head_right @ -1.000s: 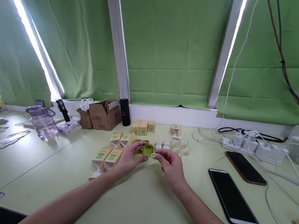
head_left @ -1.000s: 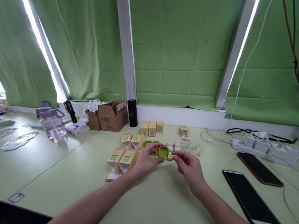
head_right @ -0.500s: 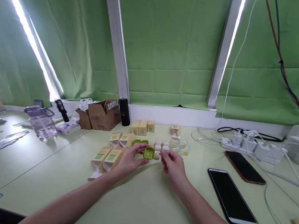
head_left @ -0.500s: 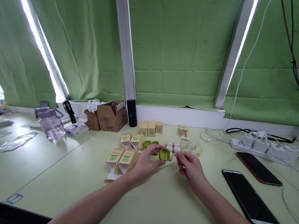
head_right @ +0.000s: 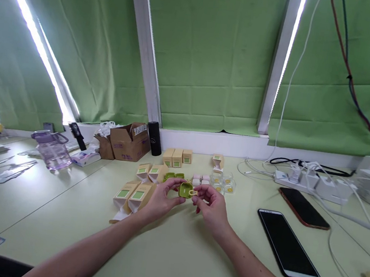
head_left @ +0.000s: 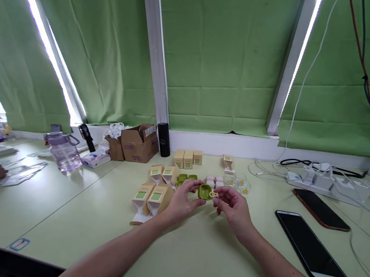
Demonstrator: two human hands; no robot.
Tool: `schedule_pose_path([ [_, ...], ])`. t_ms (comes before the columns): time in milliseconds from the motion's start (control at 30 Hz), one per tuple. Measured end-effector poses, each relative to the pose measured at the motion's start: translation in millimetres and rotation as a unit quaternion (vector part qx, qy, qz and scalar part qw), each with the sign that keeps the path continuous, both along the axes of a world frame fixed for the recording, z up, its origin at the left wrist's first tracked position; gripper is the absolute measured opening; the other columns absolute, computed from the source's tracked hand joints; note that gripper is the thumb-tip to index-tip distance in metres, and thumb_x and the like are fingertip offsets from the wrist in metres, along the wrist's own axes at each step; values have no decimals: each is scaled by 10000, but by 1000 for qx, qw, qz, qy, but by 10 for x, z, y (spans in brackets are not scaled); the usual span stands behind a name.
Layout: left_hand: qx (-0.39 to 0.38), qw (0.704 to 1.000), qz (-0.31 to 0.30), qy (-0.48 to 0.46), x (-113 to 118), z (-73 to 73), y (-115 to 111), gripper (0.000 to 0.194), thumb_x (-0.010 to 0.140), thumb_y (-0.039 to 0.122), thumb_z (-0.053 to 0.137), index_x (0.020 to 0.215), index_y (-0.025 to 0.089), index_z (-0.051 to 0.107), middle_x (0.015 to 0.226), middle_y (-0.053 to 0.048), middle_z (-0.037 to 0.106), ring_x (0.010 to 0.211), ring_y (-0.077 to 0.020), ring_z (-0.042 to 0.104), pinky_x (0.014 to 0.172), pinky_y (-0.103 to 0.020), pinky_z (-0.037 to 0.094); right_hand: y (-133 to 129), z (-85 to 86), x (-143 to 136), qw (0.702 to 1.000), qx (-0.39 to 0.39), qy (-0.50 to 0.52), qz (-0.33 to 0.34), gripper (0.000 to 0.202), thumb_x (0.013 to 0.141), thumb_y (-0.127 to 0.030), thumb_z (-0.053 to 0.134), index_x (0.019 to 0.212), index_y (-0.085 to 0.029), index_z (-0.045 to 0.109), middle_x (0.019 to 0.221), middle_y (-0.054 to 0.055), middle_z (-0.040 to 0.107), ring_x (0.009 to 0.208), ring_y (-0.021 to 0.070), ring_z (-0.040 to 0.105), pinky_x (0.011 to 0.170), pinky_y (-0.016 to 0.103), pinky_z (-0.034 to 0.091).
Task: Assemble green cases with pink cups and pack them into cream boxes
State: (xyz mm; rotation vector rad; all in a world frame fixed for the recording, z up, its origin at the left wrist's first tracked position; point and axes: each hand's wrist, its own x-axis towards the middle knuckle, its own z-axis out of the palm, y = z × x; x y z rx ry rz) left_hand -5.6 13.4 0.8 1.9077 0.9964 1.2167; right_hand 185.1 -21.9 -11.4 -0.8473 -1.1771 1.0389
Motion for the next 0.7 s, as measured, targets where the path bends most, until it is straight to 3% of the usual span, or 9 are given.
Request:
schedule_pose_path([
  [133, 23, 1000, -7, 8, 15, 32, -39, 490, 712, 84, 832, 1169, 219, 719, 1213, -94, 697, 1137, -257, 658, 1044, -451, 522, -20, -41, 22, 994, 40, -80, -54, 328, 790, -480, 809, 914, -198, 696, 739, 11, 640, 649, 156, 600, 546, 275, 514],
  [267, 42, 999, -23, 19, 22, 67, -75, 491, 714, 57, 820, 1162, 238, 729, 1206, -84, 683, 1158, -252, 636, 1034, -432, 520, -77, -13, 49, 968, 131, -180, -112, 150, 921, -367, 684, 943, -220, 702, 871, 41, 700, 767, 178, 641, 664, 299, 548],
  [500, 79, 996, -45, 24, 23, 54, -101, 480, 747, 74, 803, 1183, 255, 716, 1185, -75, 662, 1161, -242, 617, 1044, -429, 519, -90, -5, 51, 891, 299, -293, -177, 152, 965, -190, 612, 1055, -251, 717, 877, 44, 736, 788, 204, 633, 676, 328, 539],
  [700, 103, 992, -62, 24, 35, 45, -110, 477, 758, 89, 816, 1194, 256, 719, 1180, -81, 645, 1223, -256, 575, 1083, -435, 507, -64, -48, 75, 828, 360, -364, -228, 188, 949, -135, 619, 1065, -245, 718, 946, 74, 713, 906, 243, 620, 774, 379, 541],
])
